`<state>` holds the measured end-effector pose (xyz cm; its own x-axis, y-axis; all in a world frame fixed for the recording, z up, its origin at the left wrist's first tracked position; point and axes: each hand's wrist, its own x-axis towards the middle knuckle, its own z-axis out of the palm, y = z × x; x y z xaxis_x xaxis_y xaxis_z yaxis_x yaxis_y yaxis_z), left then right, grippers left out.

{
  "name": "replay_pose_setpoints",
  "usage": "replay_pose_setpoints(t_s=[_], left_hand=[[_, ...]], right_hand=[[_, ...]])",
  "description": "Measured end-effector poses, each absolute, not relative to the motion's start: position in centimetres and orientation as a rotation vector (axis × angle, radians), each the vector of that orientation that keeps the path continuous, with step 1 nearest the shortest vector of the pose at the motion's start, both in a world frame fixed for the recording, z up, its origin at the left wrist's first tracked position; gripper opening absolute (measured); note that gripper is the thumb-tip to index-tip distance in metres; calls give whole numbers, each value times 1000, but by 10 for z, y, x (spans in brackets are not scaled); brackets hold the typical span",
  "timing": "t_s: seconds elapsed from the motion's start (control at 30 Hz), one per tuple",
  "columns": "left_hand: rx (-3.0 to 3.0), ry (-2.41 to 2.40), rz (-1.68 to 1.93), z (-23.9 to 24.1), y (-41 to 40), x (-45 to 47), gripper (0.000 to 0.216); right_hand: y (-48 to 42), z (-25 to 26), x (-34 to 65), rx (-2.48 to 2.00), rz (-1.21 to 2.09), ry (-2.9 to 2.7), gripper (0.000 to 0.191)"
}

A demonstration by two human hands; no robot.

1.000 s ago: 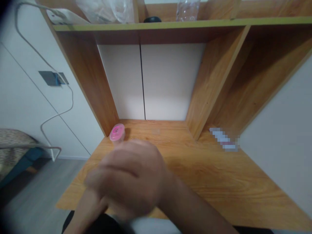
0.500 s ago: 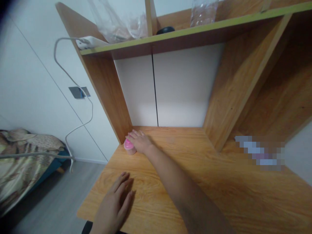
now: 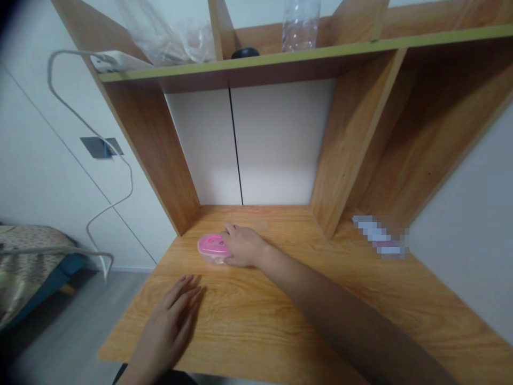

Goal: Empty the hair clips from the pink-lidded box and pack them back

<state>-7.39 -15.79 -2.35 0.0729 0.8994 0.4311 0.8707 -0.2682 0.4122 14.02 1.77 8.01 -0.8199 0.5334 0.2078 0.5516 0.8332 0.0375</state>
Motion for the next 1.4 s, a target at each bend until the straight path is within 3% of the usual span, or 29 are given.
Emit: replay_pose_setpoints(t_s=[0.23, 0.4, 0.57, 0.8, 0.93, 1.1, 1.4], left_hand=[[1640, 1597, 1073, 1, -91, -29, 36], [1666, 1557, 1069, 8, -23, 4, 33], [1735, 1165, 1077, -4, 23, 33, 35], [1846, 1161, 1149, -21, 18, 52, 28], [1616, 1192, 1264, -21, 12, 49, 40], [1414, 1193, 1328, -18, 12, 50, 29], [1295, 1100, 1362, -15, 9, 53, 34]], right_hand=[[-23, 48, 178, -1316, 207, -2468, 56], [-20, 26, 196, -1511, 177, -2186, 53], [-3, 20, 218, -1657, 91, -1969, 56], [1, 21, 231, -1672, 66, -1947, 54], [1, 18, 229, -1664, 77, -1959, 58], [0, 14, 228, -1598, 93, -1957, 59], [0, 8, 230, -1549, 154, -1951, 59]])
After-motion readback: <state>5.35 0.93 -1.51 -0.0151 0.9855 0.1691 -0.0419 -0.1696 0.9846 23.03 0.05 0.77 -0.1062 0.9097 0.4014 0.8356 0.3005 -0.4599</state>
